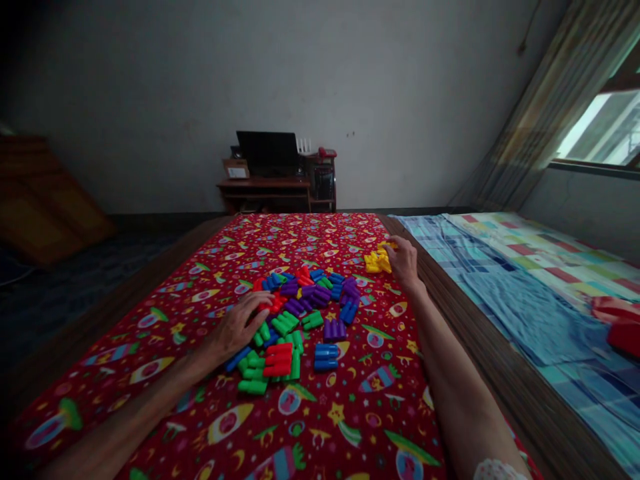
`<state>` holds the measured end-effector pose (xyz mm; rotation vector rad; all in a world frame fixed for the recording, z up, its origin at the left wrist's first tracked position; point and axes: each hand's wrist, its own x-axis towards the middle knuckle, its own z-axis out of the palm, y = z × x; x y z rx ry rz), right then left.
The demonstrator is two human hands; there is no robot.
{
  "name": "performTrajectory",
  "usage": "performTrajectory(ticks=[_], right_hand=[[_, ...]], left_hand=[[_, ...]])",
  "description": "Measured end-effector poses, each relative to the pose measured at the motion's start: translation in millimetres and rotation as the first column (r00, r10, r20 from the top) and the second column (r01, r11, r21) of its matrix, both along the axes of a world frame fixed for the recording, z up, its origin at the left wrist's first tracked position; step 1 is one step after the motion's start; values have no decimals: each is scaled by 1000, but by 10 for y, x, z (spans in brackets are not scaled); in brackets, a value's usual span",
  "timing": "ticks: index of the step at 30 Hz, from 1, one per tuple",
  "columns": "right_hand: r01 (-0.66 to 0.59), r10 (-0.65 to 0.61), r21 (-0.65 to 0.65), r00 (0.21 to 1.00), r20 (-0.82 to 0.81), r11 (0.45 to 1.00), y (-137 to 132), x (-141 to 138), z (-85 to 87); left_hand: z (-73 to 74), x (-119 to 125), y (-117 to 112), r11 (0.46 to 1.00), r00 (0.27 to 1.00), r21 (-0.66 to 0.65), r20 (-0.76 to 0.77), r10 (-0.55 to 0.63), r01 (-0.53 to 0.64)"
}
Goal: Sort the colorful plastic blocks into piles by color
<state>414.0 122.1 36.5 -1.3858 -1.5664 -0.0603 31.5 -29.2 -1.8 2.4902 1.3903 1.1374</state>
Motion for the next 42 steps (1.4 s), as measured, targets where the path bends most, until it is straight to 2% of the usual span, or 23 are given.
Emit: performTrajectory(ticks=[5, 8, 10, 12, 14, 15, 16, 18, 19, 20, 21, 22, 25, 26, 28, 31, 36, 39, 42], right_hand=[[35, -31, -115, 999, 32, 993, 53, 116, -152], [89, -69, -183, 991, 112, 979, 28, 77, -110], [126, -108, -155, 987, 120, 980, -11, 11, -32], [83, -74, -100, 993, 87, 992, -90, -130, 67], [-93, 98, -81, 994, 56, 992, -227, -373, 151], [-224, 230, -98, 971, 58, 970, -314, -528, 177], [-375, 389, -144, 918, 77, 916, -409, -697, 189], [-612, 672, -293, 716, 190, 735, -601, -1041, 167], [-651, 740, -356, 618, 264, 670, -686, -1197, 138], [-650, 770, -414, 533, 350, 638, -757, -1334, 101], [-619, 766, -453, 476, 433, 641, -813, -1447, 59], [-571, 734, -469, 448, 510, 674, -854, -1534, 17], [-406, 606, -453, 471, 641, 794, -912, -1651, -82], [-368, 579, -447, 493, 650, 815, -922, -1655, -100], [-333, 565, -457, 533, 630, 824, -940, -1635, -108], [-369, 619, -506, 572, 537, 780, -958, -1584, -56], [-469, 723, -571, 577, 380, 674, -909, -1510, 116], [-452, 755, -623, 524, 394, 638, -898, -1466, 176], [-386, 749, -652, 455, 481, 653, -940, -1431, 150]], left_hand=[[-34, -25, -11, 1000, 1000, -22, 18, -12, 13], [-31, -35, -19, 999, 1000, -39, 16, -9, 9], [-24, -34, -22, 999, 1000, -54, 17, -3, 4], [-14, -28, -25, 998, 1000, -66, 22, 5, -4], [0, -22, -28, 997, 999, -69, 42, 28, -25], [7, -21, -29, 997, 997, -69, 55, 46, -42], [14, -22, -30, 996, 995, -67, 70, 67, -62], [23, -26, -31, 992, 989, -63, 99, 112, -106], [25, -28, -30, 990, 986, -65, 110, 129, -122], [27, -30, -30, 989, 983, -67, 120, 140, -133], [28, -30, -29, 988, 980, -67, 130, 148, -140], [31, -28, -30, 988, 979, -68, 134, 150, -142], [43, -15, -34, 988, 981, -76, 128, 146, -137], [48, -11, -37, 988, 982, -77, 122, 143, -134], [55, -4, -39, 990, 984, -73, 116, 132, -124], [50, -3, -35, 992, 986, -59, 114, 121, -115], [16, -11, -23, 993, 988, -53, 109, 113, -108], [11, -9, -24, 994, 988, -39, 110, 109, -105], [16, -5, -28, 995, 990, -37, 101, 99, -96]])
